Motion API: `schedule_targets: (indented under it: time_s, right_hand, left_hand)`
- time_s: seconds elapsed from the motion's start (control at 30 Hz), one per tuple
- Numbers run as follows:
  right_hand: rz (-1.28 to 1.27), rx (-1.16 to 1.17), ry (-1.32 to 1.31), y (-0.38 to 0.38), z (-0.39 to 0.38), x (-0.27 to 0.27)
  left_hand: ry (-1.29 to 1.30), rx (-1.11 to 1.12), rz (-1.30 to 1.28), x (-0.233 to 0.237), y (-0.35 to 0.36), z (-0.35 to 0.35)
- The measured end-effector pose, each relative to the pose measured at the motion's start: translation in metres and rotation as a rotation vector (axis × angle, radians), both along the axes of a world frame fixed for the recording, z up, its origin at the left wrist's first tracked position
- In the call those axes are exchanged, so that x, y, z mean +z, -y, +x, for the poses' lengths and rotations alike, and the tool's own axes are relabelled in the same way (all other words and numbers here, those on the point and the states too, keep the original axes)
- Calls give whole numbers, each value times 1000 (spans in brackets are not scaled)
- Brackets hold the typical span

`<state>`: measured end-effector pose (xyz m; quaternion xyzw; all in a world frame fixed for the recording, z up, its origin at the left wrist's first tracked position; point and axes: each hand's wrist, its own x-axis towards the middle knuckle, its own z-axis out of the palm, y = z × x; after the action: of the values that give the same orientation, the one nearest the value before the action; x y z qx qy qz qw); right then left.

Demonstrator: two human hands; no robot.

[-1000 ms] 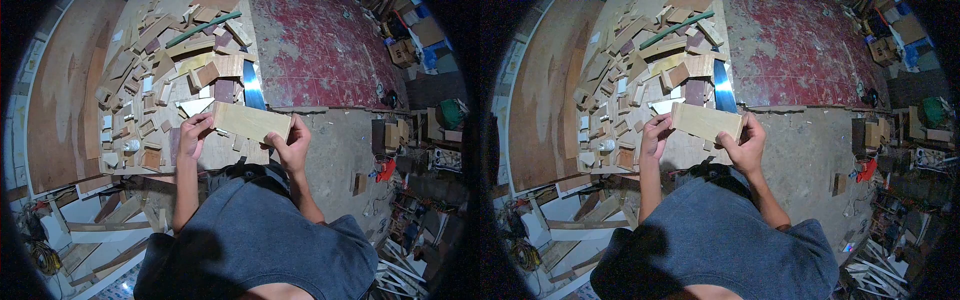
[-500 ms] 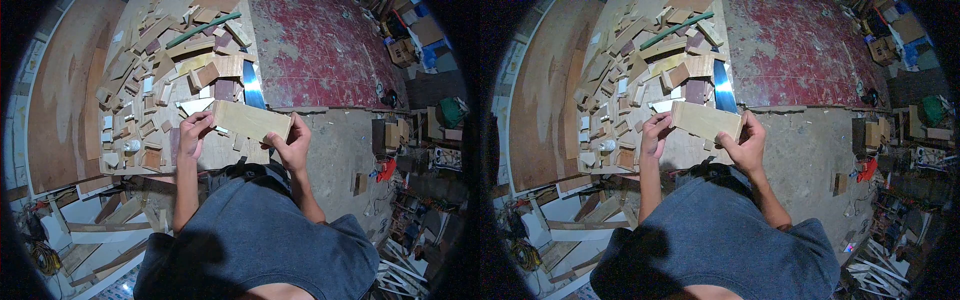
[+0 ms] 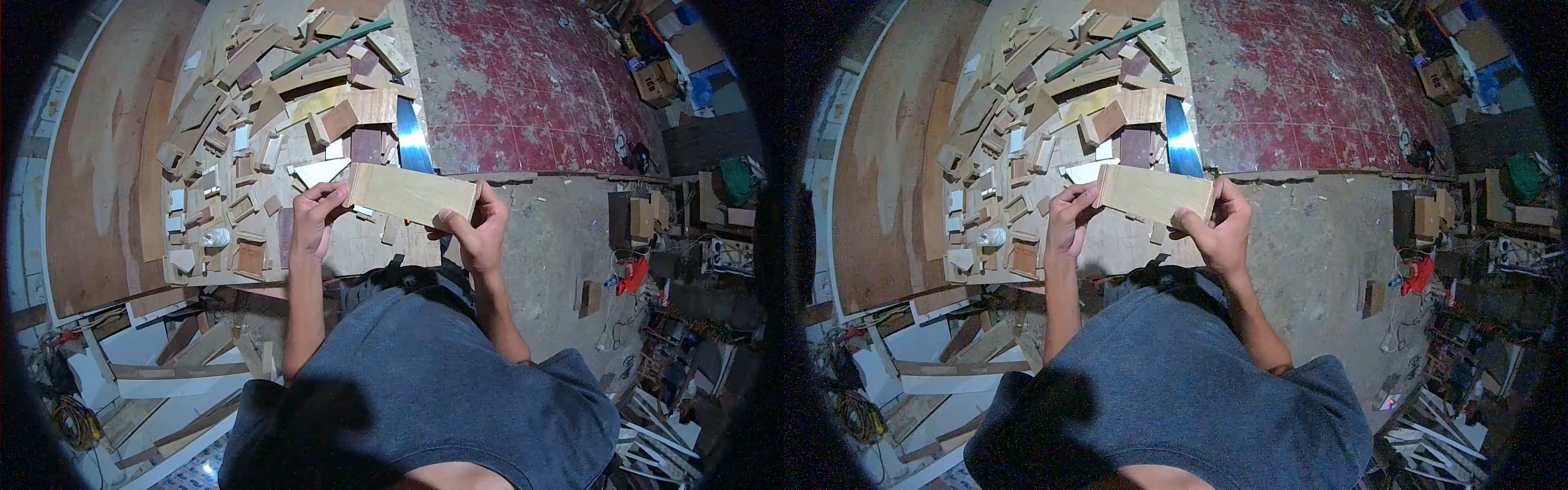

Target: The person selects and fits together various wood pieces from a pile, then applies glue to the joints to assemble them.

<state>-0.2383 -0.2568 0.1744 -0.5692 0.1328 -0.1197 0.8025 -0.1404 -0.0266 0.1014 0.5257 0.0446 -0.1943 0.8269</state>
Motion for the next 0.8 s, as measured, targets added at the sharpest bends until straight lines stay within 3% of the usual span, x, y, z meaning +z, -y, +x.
schedule_targets:
  time_s: [0.27,0.4,0.67,0.8]
  right_hand:
    - [65,35,-98,6,8,-19]
    - [217,39,-164,8,11,-23]
    - [371,24,-229,11,13,-35]
    - [485,-3,-308,14,14,-51]
  left_hand:
    - [-157,70,56,5,-1,0]
    - [-197,83,50,5,2,2]
    - [-210,-78,0,12,3,6]
    - [-242,-53,65,13,7,8]
